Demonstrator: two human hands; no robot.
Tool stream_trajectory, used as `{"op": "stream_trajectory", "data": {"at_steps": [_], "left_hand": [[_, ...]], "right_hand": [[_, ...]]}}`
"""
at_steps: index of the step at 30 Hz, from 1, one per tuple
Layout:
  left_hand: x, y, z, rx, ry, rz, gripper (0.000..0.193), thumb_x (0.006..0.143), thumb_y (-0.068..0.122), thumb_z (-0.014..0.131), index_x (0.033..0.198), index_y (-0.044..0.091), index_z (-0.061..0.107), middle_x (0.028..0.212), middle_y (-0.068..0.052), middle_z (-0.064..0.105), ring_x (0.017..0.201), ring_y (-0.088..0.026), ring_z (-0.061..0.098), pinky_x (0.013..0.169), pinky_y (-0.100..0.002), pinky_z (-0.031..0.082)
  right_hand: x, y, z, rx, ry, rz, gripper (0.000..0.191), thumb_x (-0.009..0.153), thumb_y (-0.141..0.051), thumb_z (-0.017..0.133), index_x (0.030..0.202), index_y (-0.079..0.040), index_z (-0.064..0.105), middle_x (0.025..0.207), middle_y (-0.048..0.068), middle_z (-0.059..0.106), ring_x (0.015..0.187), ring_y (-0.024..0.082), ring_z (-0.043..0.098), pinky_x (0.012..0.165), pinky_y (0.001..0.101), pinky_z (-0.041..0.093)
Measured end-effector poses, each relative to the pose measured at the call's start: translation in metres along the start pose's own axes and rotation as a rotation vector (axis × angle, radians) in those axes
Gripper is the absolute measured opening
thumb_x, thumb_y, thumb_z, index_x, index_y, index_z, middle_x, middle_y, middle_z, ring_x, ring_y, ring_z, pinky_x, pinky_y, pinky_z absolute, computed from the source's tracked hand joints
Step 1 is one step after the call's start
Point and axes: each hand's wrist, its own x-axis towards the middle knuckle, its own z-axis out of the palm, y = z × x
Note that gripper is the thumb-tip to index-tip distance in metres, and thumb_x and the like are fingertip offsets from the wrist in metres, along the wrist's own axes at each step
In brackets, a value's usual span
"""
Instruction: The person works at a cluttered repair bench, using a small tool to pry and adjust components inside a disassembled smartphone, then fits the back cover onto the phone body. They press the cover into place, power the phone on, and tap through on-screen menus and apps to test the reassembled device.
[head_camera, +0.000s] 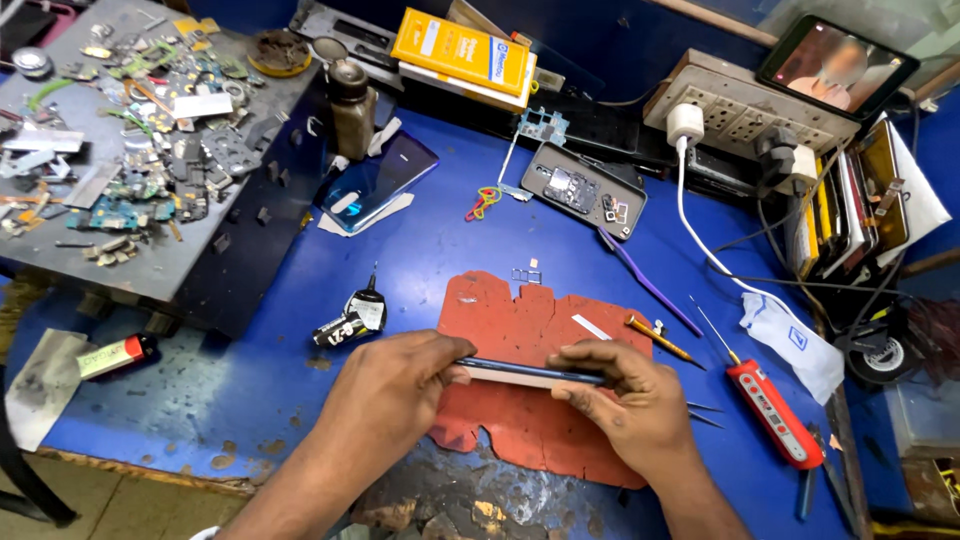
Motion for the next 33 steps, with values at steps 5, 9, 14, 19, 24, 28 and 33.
{"op": "stream_trajectory", "data": {"at_steps": [5,9,14,19,24,28,33], "left_hand": [[-0.002,-0.006,0.011,-0.103,0.005,-0.090,0.036,0.074,-0.013,0.061,0.103,0.002,0.074,0.089,-0.011,0.076,0.080,-0.021,0.079,0.066,-0.033,0.062],[-0.003,-0.008,0.016,-0.068,0.015,-0.090,0.040,0.070,-0.014,0.060,0.103,0.003,0.075,0.087,-0.011,0.077,0.079,-0.021,0.078,0.066,-0.033,0.062],[-0.003,-0.009,0.021,-0.052,0.051,-0.067,0.041,0.070,-0.015,0.059,0.103,0.004,0.075,0.086,-0.011,0.077,0.078,-0.020,0.078,0.066,-0.033,0.062],[-0.005,-0.011,0.019,-0.015,0.081,0.001,0.039,0.071,-0.013,0.059,0.104,0.004,0.075,0.085,-0.010,0.077,0.076,-0.024,0.076,0.065,-0.035,0.060],[-0.007,-0.014,0.018,-0.011,0.090,0.025,0.035,0.075,-0.010,0.060,0.104,0.003,0.073,0.084,-0.011,0.075,0.076,-0.026,0.076,0.064,-0.038,0.059],[-0.007,-0.015,0.020,0.021,0.111,0.082,0.033,0.074,-0.011,0.061,0.102,0.002,0.073,0.084,-0.011,0.075,0.077,-0.028,0.075,0.065,-0.039,0.059],[-0.006,-0.015,0.022,0.007,0.135,0.029,0.036,0.071,-0.011,0.062,0.101,0.004,0.074,0.087,-0.011,0.076,0.078,-0.025,0.077,0.067,-0.035,0.061]], "right_hand": [[-0.009,0.013,-0.005,0.005,0.106,-0.078,0.025,0.080,0.008,0.078,0.104,0.005,0.072,0.105,0.014,0.077,0.096,0.016,0.075,0.088,0.0286,0.064],[-0.017,0.022,-0.006,-0.026,0.162,-0.052,0.022,0.078,0.008,0.079,0.100,0.005,0.075,0.103,0.015,0.080,0.094,0.017,0.077,0.088,0.0299,0.065],[-0.020,0.023,-0.006,-0.118,0.203,-0.117,0.020,0.075,0.006,0.083,0.094,0.003,0.078,0.099,0.015,0.081,0.093,0.018,0.079,0.086,0.0306,0.066],[-0.015,-0.003,0.003,-0.195,0.186,-0.186,0.022,0.075,0.002,0.084,0.097,0.000,0.077,0.101,0.012,0.081,0.094,0.017,0.078,0.089,0.0298,0.063],[-0.009,-0.044,0.034,-0.601,0.133,-0.454,0.022,0.077,-0.009,0.084,0.096,-0.003,0.076,0.100,0.009,0.079,0.093,0.020,0.077,0.083,0.0328,0.061],[0.000,-0.067,0.060,-0.622,0.029,-0.613,0.019,0.080,-0.006,0.079,0.097,-0.002,0.074,0.097,0.010,0.077,0.091,0.027,0.075,0.080,0.0374,0.060],[0.008,-0.078,0.069,-0.619,0.030,-0.587,0.018,0.077,-0.006,0.082,0.093,-0.005,0.075,0.090,0.007,0.077,0.083,0.025,0.074,0.071,0.0362,0.059]]}}
